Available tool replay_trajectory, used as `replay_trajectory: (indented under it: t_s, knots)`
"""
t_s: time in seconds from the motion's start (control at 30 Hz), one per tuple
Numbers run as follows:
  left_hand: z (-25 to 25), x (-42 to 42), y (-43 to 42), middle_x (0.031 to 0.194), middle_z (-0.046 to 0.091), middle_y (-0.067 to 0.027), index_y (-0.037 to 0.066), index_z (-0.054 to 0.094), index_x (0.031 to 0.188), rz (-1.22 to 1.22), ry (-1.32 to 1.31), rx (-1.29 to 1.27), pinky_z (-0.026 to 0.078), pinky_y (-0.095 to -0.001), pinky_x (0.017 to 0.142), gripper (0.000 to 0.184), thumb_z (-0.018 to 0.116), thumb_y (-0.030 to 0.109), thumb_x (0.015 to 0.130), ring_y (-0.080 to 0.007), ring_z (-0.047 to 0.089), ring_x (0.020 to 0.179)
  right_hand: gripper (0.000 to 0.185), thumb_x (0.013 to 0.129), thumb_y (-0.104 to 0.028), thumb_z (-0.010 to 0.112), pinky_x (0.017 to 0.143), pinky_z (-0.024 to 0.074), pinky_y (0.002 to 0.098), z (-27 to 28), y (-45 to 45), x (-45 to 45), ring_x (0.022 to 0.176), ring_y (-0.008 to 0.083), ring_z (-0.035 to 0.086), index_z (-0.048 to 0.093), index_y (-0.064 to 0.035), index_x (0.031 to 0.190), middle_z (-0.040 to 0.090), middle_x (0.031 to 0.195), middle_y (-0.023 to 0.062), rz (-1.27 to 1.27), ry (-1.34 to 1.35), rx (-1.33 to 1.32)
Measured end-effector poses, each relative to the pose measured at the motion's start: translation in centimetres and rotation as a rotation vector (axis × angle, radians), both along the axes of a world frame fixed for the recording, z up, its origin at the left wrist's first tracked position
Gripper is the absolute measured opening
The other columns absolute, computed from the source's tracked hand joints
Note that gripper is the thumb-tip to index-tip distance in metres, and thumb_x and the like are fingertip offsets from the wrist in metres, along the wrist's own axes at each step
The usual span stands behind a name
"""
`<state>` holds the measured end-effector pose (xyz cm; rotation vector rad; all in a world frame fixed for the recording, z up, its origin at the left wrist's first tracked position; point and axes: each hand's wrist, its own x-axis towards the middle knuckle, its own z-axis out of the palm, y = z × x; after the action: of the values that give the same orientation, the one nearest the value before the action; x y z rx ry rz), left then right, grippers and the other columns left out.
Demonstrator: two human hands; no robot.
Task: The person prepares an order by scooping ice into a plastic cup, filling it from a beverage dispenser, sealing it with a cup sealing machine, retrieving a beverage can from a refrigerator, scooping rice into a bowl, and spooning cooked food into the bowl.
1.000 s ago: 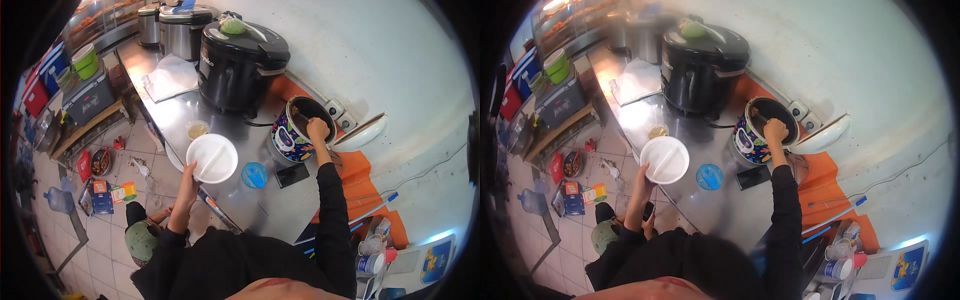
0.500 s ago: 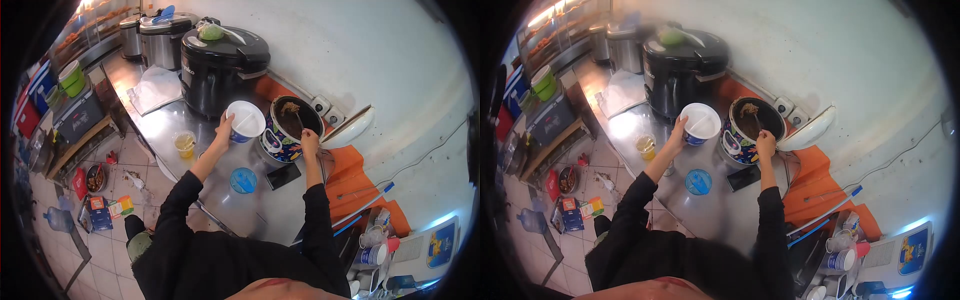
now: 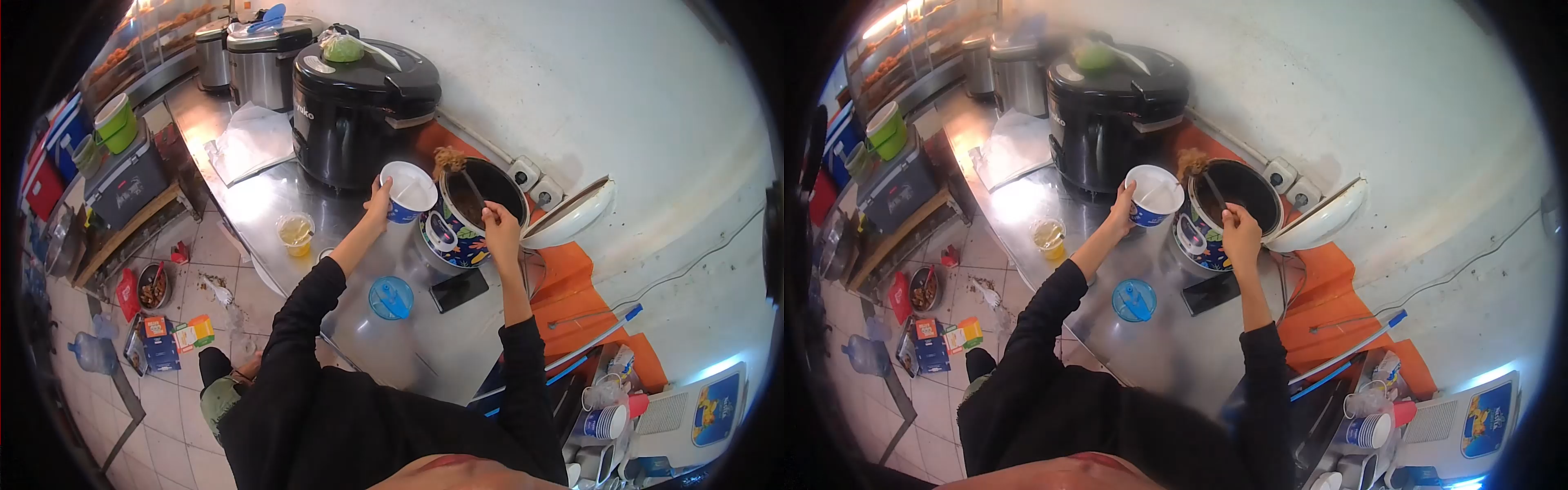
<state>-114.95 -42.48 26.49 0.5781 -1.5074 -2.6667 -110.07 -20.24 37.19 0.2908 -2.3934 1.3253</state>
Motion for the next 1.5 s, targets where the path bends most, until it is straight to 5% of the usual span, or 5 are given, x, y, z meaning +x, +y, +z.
replay_trajectory:
  t_s: [0.3,0.5,0.63,0.97,1.5]
  knots:
    - [1.5,1.8,-0.7,0.107,0.037,-0.0138,0.023,0.028,0.126,0.12,0.031,-0.126,0.036,-0.0239,0.068,0.057,0.047,0.043,0.076,-0.0106,0.035,0.069,0.018,0.07,-0.015,0.054,0.059,0.0391,0.0334,0.3,-1.7,2.0,0.069,0.0224,0.05,0.059,-0.0073,0.085,0.052,0.071,0.0061,0.007,0.353,0.672]
    - [2.3,3.3,-0.8,0.127,0.024,-0.0099,0.027,0.016,0.127,0.034,0.112,-0.055,0.032,-0.0426,0.085,0.058,0.04,0.047,0.078,-0.0243,0.03,0.112,0.022,0.063,-0.016,0.054,0.061,0.0331,0.0293,2.9,-2.8,3.3,0.068,0.0169,0.044,0.058,-0.0093,0.083,0.046,0.068,0.0011,0.073,0.845,1.103]
    - [2.7,4.2,-0.5,0.095,0.043,-0.0061,0.023,0.029,0.125,0.191,0.137,0.012,0.033,-0.0231,0.057,0.055,0.044,0.043,0.076,-0.0096,0.031,0.062,0.018,0.064,-0.011,0.052,0.062,0.0317,0.0295,4.0,-1.9,2.9,0.069,0.015,0.044,0.058,-0.0097,0.082,0.047,0.068,0.0002,0.043,0.974,0.988]
    - [0.9,4.0,-1.6,0.128,0.022,-0.0093,0.024,0.012,0.127,0.058,0.292,-0.023,0.026,-0.0478,0.088,0.06,0.038,0.048,0.079,-0.0258,0.025,0.116,0.018,0.064,-0.008,0.053,0.064,0.0292,0.0308,5.0,-2.1,2.8,0.068,0.0132,0.044,0.059,-0.0133,0.079,0.048,0.068,-0.0038,0.148,0.927,0.992]
    - [0.8,5.5,-4.2,0.125,0.025,-0.0111,0.022,0.014,0.128,0.087,0.182,0.119,0.033,-0.0414,0.085,0.059,0.04,0.044,0.079,-0.0253,0.029,0.113,0.017,0.072,-0.011,0.047,0.058,0.0458,0.0328,-4.9,1.7,-12.1,0.071,0.025,0.06,0.063,-0.0069,0.071,0.06,0.073,0.0123,-0.55,-0.084,1.138]
